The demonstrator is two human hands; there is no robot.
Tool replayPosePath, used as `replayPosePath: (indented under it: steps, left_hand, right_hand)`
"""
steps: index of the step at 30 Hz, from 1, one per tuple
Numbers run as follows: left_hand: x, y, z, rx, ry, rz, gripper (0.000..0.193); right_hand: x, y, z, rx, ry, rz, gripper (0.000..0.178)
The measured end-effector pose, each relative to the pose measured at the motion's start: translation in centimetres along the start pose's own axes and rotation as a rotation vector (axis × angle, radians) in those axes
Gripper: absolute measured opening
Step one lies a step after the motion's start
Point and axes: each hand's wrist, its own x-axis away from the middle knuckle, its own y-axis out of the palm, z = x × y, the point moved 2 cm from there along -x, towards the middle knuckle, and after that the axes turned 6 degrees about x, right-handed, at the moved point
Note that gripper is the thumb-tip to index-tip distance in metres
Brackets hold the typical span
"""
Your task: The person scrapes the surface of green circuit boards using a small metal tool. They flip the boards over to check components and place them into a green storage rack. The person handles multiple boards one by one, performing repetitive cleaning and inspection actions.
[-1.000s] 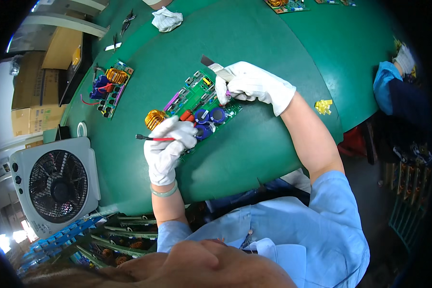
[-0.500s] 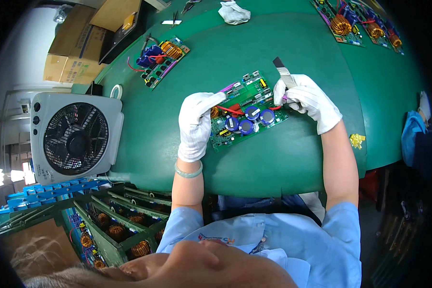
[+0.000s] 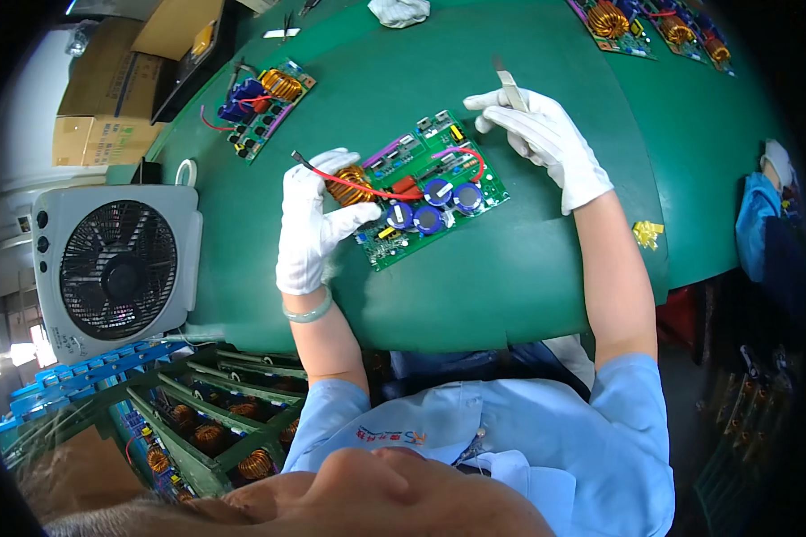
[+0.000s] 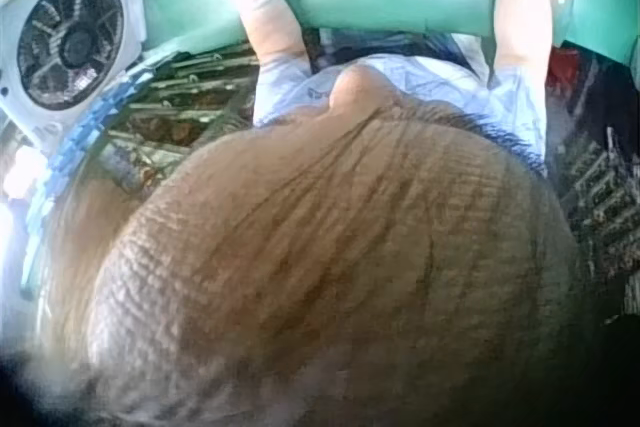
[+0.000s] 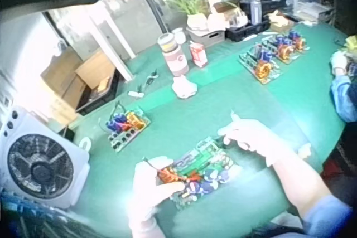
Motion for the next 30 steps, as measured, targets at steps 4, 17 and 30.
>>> replayPosePath:
  steps: [4,17,30]
  left_hand:
    - [0.6,0.8,-0.5,0.008,-0.24,-0.044,0.081]
    - [0.6,1.9,-1.6,-0.008,-0.281,-0.037,0.067]
    - [0.1,1.8,-0.6,0.156,-0.263,-0.104,0.061]
  right_hand:
    - [0.3,0.7,-0.4,-0.02,0.064,-0.018,0.033]
    - [0.0,1.1,-0.3,0.02,0.083,-0.035,0.031]
    - [0.1,1.3,-0.8,0.21,0.057,0.006,0.03]
